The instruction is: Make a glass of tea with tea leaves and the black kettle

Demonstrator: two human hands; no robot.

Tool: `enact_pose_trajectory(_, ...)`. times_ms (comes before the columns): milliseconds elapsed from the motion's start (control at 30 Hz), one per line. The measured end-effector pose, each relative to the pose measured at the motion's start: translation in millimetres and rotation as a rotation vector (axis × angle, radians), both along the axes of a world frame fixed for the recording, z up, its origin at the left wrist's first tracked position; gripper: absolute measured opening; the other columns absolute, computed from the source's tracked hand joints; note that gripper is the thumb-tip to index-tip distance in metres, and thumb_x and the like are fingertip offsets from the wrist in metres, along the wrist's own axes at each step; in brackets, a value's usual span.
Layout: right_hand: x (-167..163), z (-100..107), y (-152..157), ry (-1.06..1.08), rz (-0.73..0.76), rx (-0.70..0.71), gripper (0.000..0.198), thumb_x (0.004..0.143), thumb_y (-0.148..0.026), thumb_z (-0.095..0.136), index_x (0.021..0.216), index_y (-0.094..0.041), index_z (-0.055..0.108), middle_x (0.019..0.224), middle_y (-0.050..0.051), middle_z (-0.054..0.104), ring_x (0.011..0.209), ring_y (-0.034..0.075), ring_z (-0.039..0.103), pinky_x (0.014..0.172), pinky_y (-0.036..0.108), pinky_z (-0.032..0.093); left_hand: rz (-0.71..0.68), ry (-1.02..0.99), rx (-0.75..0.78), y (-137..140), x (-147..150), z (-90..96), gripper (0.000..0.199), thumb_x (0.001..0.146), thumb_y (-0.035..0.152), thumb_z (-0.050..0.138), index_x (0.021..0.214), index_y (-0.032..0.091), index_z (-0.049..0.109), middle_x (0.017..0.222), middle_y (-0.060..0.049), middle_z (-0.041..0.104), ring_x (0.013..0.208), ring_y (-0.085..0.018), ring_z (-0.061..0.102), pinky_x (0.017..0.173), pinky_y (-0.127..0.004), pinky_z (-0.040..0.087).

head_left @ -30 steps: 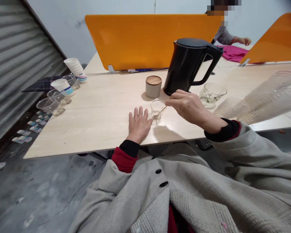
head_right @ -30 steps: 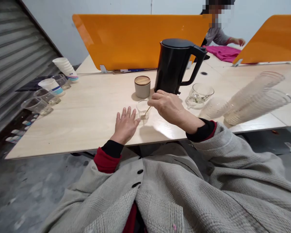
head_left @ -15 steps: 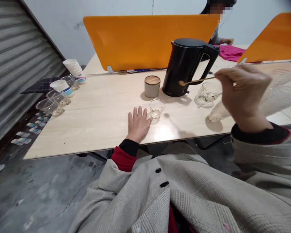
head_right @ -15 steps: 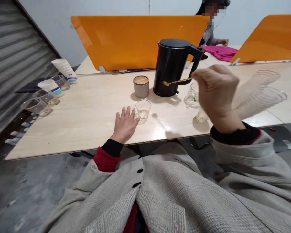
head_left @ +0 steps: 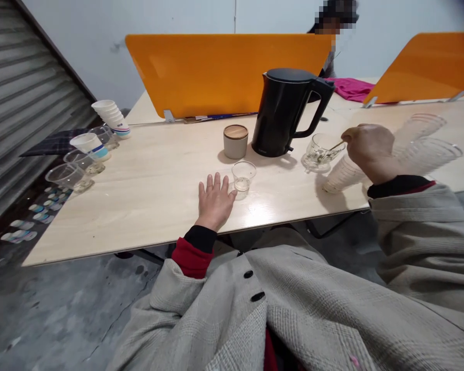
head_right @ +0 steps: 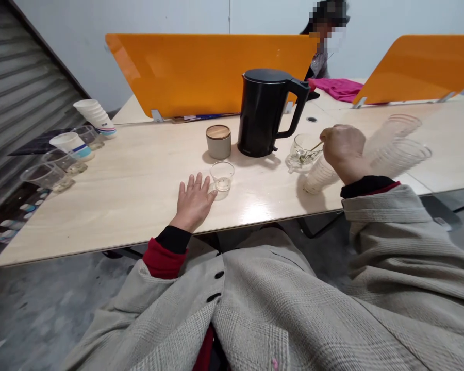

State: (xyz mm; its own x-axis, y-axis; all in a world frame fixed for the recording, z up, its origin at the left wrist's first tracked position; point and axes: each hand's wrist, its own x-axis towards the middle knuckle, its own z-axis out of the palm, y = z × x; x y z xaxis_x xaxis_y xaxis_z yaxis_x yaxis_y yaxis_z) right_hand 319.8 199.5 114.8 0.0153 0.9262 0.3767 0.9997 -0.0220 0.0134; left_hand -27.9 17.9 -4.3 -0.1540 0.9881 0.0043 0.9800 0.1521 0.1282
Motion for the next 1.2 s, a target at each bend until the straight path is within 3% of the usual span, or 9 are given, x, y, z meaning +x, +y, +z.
enact_pose_trajectory(167,1.5,5.6,-5.1,0.01,0.071,-0.06,0.029,0.1,-0.016,0.069,0.119,-0.004,0.087,0.112,0.029,0.081,0.08,0.016,0.06,0.071,0.041,0.03,0.006,-0.012,-0.004,0.2,0.4,1.5,0.069,0.115,0.05,0.026,0.176,0.018,0.035,0.187,-0.013,0.023,0.175,-0.038,0.017,0.141,-0.063,0.015)
enact_pose_trajectory(267,0.4,13.8,-20.7,-0.006,0.007,-0.104,0.029,0.1,-0.02,0.075,0.124,-0.011,0.087,0.121,0.024,0.081,0.094,0.02,0.064,0.074,0.041,0.033,0.005,-0.009,-0.008,-0.2,0.6,2.6,0.07,0.115,0.051,0.026,0.176,0.018,0.035,0.187,-0.012,0.023,0.175,-0.037,0.017,0.141,-0.063,0.015)
enact_pose_trajectory(333,-1.5,18.6,-38.2,-0.027,0.027,-0.031,0.035,0.099,-0.025,0.078,0.131,-0.012,0.084,0.134,0.023,0.077,0.112,0.026,0.064,0.078,0.041,0.037,0.006,-0.006,-0.011,-0.5,0.8,3.2,0.07,0.115,0.051,0.025,0.176,0.017,0.035,0.187,-0.013,0.023,0.175,-0.037,0.017,0.141,-0.062,0.015)
enact_pose_trajectory(467,-18.2,6.6,-78.7,0.041,0.359,0.305,0.044,0.104,-0.035,0.073,0.144,-0.016,0.075,0.15,0.022,0.068,0.132,0.034,0.059,0.097,0.047,0.05,0.003,-0.001,-0.01,-0.7,0.6,3.4,0.07,0.115,0.05,0.025,0.176,0.017,0.035,0.187,-0.013,0.023,0.175,-0.037,0.017,0.141,-0.063,0.015)
enact_pose_trajectory(533,-38.0,-16.9,-91.6,0.132,0.571,0.325,0.047,0.108,-0.041,0.064,0.149,-0.019,0.069,0.148,0.019,0.069,0.13,0.034,0.063,0.103,0.05,0.054,0.002,-0.012,-0.015,-0.7,0.0,3.1,0.07,0.115,0.05,0.025,0.176,0.017,0.035,0.187,-0.013,0.022,0.175,-0.038,0.016,0.141,-0.063,0.015)
enact_pose_trajectory(633,-77.8,-66.7,-94.4,0.188,0.737,0.134,0.056,0.112,-0.047,0.052,0.16,-0.019,0.058,0.156,0.019,0.065,0.139,0.036,0.061,0.113,0.056,0.053,0.004,-0.03,-0.016,-0.9,-0.9,3.0,0.07,0.115,0.051,0.024,0.176,0.017,0.033,0.188,-0.013,0.019,0.175,-0.038,0.014,0.141,-0.063,0.014)
enact_pose_trajectory(800,-125.3,-129.8,-83.6,0.097,0.734,-0.246,0.066,0.113,-0.038,0.038,0.166,0.001,0.046,0.174,0.029,0.042,0.164,0.04,0.039,0.133,0.058,0.036,0.032,-0.025,-0.013,-1.7,-0.6,4.3,0.073,0.115,0.051,0.023,0.178,0.014,0.027,0.188,-0.014,0.015,0.175,-0.037,0.012,0.142,-0.059,0.015)
enact_pose_trajectory(933,-128.6,-143.0,-83.0,0.092,0.7,-0.277,0.07,0.113,-0.04,0.033,0.166,0.003,0.043,0.176,0.029,0.038,0.167,0.043,0.033,0.135,0.06,0.029,0.043,-0.003,-0.018,-1.1,-0.5,3.5,0.073,0.115,0.05,0.022,0.177,0.013,0.029,0.187,-0.015,0.019,0.175,-0.036,0.014,0.142,-0.058,0.016)
enact_pose_trajectory(1200,-127.7,-139.5,-86.1,0.088,0.735,-0.309,0.067,0.114,-0.043,0.031,0.166,-0.003,0.046,0.178,0.027,0.037,0.168,0.043,0.031,0.135,0.064,0.027,0.05,0.018,-0.039,0.6,0.2,2.5,0.072,0.115,0.05,0.022,0.177,0.013,0.029,0.188,-0.015,0.018,0.175,-0.036,0.014,0.142,-0.058,0.016)
